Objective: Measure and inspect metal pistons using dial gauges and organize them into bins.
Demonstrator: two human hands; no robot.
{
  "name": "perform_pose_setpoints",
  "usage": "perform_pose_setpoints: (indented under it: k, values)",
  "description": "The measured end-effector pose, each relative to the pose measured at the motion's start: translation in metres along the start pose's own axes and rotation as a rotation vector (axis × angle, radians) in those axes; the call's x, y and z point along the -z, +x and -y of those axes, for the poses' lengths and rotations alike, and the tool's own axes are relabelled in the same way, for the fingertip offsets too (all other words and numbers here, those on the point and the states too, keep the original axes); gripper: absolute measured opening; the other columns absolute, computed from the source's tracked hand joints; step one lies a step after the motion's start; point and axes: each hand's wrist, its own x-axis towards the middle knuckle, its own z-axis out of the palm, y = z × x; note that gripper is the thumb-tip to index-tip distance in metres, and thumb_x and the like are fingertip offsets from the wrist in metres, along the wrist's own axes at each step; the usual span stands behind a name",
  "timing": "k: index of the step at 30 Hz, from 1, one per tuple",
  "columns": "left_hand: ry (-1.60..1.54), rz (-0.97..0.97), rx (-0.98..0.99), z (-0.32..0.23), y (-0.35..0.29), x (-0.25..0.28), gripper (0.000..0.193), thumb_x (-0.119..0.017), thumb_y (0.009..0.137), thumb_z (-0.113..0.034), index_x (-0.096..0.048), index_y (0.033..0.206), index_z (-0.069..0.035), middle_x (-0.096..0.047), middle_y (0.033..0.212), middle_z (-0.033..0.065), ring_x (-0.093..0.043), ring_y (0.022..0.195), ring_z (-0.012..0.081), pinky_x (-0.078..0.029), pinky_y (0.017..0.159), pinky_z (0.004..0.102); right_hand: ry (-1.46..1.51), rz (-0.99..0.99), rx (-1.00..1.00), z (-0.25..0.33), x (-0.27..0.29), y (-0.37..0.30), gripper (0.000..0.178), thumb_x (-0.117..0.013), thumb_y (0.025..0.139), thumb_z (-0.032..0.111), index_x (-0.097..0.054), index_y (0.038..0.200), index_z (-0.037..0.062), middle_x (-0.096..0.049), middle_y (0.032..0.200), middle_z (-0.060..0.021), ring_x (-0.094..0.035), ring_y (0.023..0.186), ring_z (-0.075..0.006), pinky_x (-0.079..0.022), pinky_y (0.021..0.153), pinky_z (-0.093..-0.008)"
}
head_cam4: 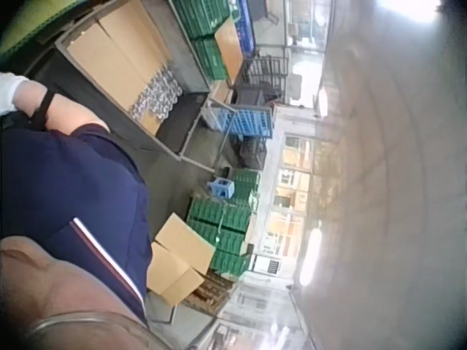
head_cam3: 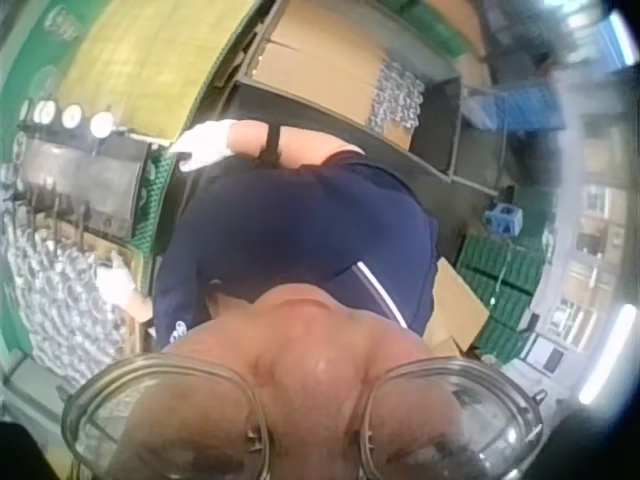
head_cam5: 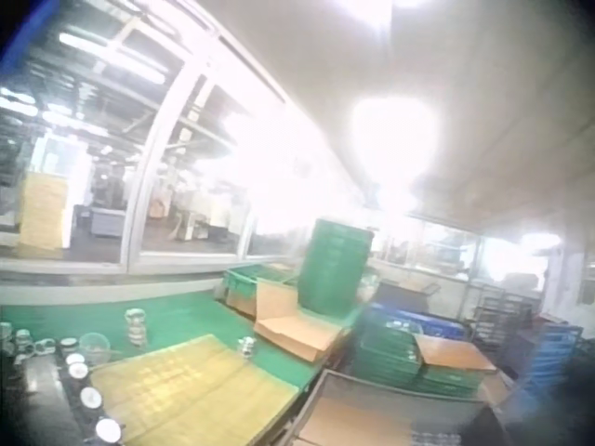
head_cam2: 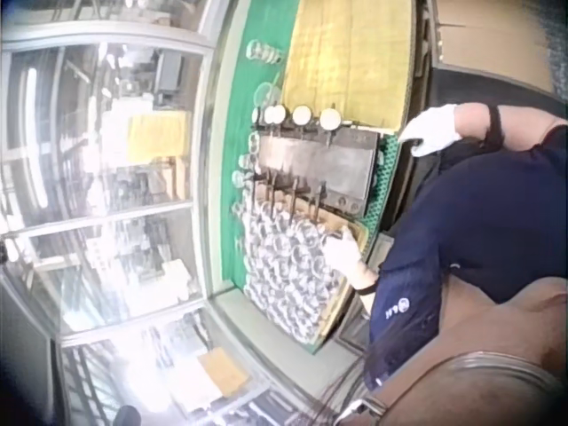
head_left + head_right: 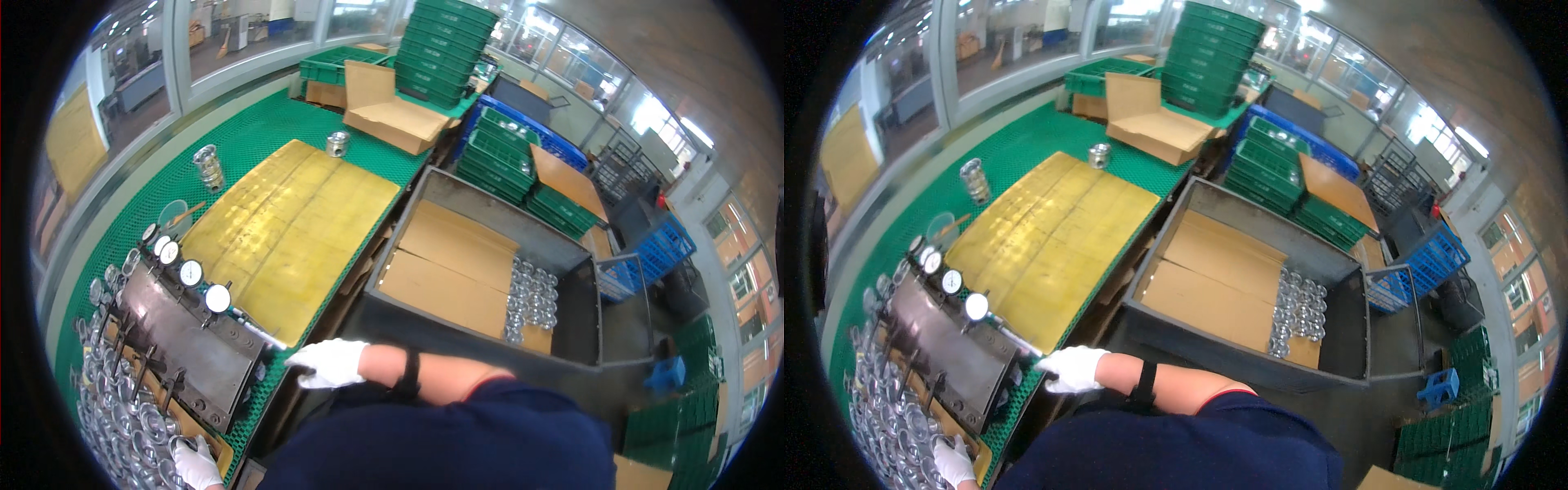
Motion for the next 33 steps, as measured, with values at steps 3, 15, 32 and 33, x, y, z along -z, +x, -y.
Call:
perform_pose_setpoints:
  k: [3, 15, 32, 33]
  values:
    - [-0.085, -0.009, -0.008, 0.008, -0.008, 0.004, 0.035, -0.070, 0.087, -0.027, -0.067, 0.104, 0.002, -0.070, 0.095, 0.0248, -0.066, 0.089, 0.0443, -0.052, 0.081, 0.0494, 0.027, 0.062, 0.161, 0.026, 0.014, 0.013, 0.054, -0.055, 0.095, 0.038, -0.051, 0.143, 0.0129, -0.060, 0.133, -0.0183, -0.059, 0.118, -0.0390, -0.047, 0.102, -0.0453]
    - [-1.388, 0.099, 0.026, -0.106, -0.022, 0.146, 0.020, -0.054, 0.089, 0.003, -0.063, 0.106, 0.007, -0.064, 0.104, 0.0179, -0.064, 0.091, 0.0240, -0.051, 0.077, 0.0299, 0.270, 0.210, 0.674, 0.070, 0.015, 0.089, 0.097, -0.075, 0.086, 0.023, -0.013, 0.159, 0.0090, -0.050, 0.143, -0.0221, -0.059, 0.125, -0.0297, -0.045, 0.108, -0.0374]
    - [-0.520, 0.074, -0.397, -0.115, 0.037, 0.077, 0.062, -0.076, 0.078, -0.022, -0.054, 0.133, -0.004, -0.067, 0.106, 0.0192, -0.064, 0.097, 0.0385, -0.052, 0.087, 0.0418, -0.240, -0.191, 0.778, 0.079, 0.033, 0.167, 0.096, -0.084, 0.065, 0.026, -0.039, 0.146, 0.0023, -0.056, 0.118, -0.0251, -0.060, 0.103, -0.0424, -0.053, 0.089, -0.0451]
    - [-0.490, -0.053, -0.495, -0.119, 0.040, 0.072, 0.072, -0.077, 0.077, -0.024, -0.047, 0.140, -0.005, -0.064, 0.116, 0.0197, -0.062, 0.105, 0.0385, -0.050, 0.092, 0.0432, -0.286, -0.200, 0.780, 0.080, 0.030, 0.172, 0.094, -0.084, 0.065, 0.026, -0.040, 0.145, 0.0021, -0.056, 0.120, -0.0256, -0.061, 0.104, -0.0418, -0.053, 0.089, -0.0452]
